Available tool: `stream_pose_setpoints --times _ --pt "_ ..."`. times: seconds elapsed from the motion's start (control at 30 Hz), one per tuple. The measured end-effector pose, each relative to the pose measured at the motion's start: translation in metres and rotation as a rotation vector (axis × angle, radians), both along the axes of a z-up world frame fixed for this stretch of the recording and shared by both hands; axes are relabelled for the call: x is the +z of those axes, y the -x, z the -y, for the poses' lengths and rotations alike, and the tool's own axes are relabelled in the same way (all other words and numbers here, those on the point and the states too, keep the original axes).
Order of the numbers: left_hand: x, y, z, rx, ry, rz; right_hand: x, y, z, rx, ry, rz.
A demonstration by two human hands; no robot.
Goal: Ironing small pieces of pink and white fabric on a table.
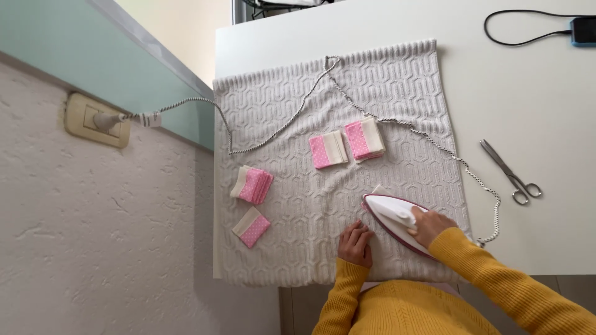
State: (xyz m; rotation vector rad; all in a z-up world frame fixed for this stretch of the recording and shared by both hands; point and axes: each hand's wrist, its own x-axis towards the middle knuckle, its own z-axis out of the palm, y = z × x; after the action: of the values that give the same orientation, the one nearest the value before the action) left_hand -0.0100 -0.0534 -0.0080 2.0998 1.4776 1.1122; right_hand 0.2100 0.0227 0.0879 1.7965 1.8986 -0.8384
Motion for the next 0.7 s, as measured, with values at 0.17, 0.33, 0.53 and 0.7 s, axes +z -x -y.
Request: stream_pose_setpoints --times 0.17,0.33,0.53,0.7 --pt "-0.006 -0.009 -0.003 0.015 0.067 -0.049 -0.002 -0.006 -0.016 -0.146 0.033 -0.018" --pt "0.037 -0.013 -0.033 0.003 0.025 -0.201 -0.009 -0.013 -0.02 -0.136 0.01 0.008" --pt "0.026 -0.015 -0.025 0.055 0.102 -0.327 -0.006 -0.005 -0.027 -0.146 -0.058 -0.012" --pt "0.02 -0.013 -0.026 0.08 0.021 -0.23 -0.027 -0.007 -0.033 -0.168 -0.041 0.007"
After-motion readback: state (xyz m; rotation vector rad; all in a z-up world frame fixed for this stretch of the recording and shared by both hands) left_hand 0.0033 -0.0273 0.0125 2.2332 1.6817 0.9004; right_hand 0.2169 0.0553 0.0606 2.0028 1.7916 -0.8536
